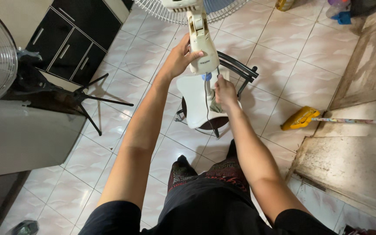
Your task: The person assembles a standing electric fan by attaching the front grille, aligning the blades, and securing the rear grille with a screwdriver. They then adjust the fan head and neck using the screwdriver to tighten the mounting screws.
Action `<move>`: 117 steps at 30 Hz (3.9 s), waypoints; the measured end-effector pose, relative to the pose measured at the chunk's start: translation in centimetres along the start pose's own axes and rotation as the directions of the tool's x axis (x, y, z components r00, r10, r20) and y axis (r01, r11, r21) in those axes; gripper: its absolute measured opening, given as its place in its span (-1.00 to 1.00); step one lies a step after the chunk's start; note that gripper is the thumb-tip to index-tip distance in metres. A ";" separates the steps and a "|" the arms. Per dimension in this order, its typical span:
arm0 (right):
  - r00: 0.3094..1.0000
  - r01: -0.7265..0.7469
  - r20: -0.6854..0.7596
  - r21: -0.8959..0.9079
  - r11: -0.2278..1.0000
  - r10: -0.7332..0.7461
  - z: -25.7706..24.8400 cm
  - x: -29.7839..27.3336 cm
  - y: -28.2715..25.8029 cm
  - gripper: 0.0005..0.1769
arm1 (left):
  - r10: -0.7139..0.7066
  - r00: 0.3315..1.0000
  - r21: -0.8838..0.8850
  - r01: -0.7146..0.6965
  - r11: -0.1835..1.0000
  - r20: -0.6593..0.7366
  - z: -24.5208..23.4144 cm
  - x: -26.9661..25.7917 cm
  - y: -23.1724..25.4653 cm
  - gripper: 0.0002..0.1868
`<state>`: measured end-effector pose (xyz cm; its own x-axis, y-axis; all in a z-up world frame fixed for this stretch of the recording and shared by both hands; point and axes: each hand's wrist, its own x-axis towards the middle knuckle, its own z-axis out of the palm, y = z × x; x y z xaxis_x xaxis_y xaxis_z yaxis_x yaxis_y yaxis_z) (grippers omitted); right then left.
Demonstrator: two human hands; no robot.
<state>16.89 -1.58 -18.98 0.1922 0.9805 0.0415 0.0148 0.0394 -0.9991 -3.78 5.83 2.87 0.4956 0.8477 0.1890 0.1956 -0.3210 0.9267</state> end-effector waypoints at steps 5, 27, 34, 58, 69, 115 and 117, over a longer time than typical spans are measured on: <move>0.785 -0.613 0.568 0.657 0.439 0.245 -2.1 0.3 -2.5 -0.44 | 0.078 0.997 0.021 -0.078 0.997 -0.012 -0.1 0.1 -0.8 -0.24; 0.936 -0.349 0.020 0.161 0.923 0.350 0.7 -4.4 -9.2 -0.62 | 0.069 0.996 0.035 -0.067 0.997 -0.053 -0.5 0.2 -1.7 -0.15; 1.000 -0.021 0.008 -0.330 0.944 0.025 5.7 -8.2 -8.8 -0.71 | 0.103 0.993 -0.283 -0.082 0.956 0.057 -0.9 -1.4 -5.4 -0.33; 0.976 0.171 -0.058 -0.399 0.901 -0.210 8.7 -4.5 -5.2 -0.69 | -0.103 0.993 -0.329 0.079 0.941 -0.058 0.2 -2.1 -9.2 -0.33; 0.943 -0.332 0.145 0.361 0.872 0.299 7.9 -3.8 -4.2 -0.72 | -0.032 0.996 -0.287 0.008 0.958 -0.080 0.1 -2.6 -8.6 -0.34; 0.966 -0.163 -0.145 0.310 0.937 0.216 -6.4 -4.4 -9.2 -0.53 | 0.139 0.550 0.170 0.005 0.985 -0.824 9.2 4.8 3.6 -0.44; 0.971 -0.146 -0.131 0.331 0.932 0.199 -7.7 -3.7 -9.5 -0.53 | 0.148 0.611 0.159 -0.036 0.987 -0.778 8.6 4.9 3.1 -0.49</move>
<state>23.55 -7.11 -9.64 0.3180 0.9350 -0.1573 -0.3395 -0.0426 -0.9396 6.50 5.37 3.93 -0.3263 0.7990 0.5051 0.3099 -0.4144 0.8557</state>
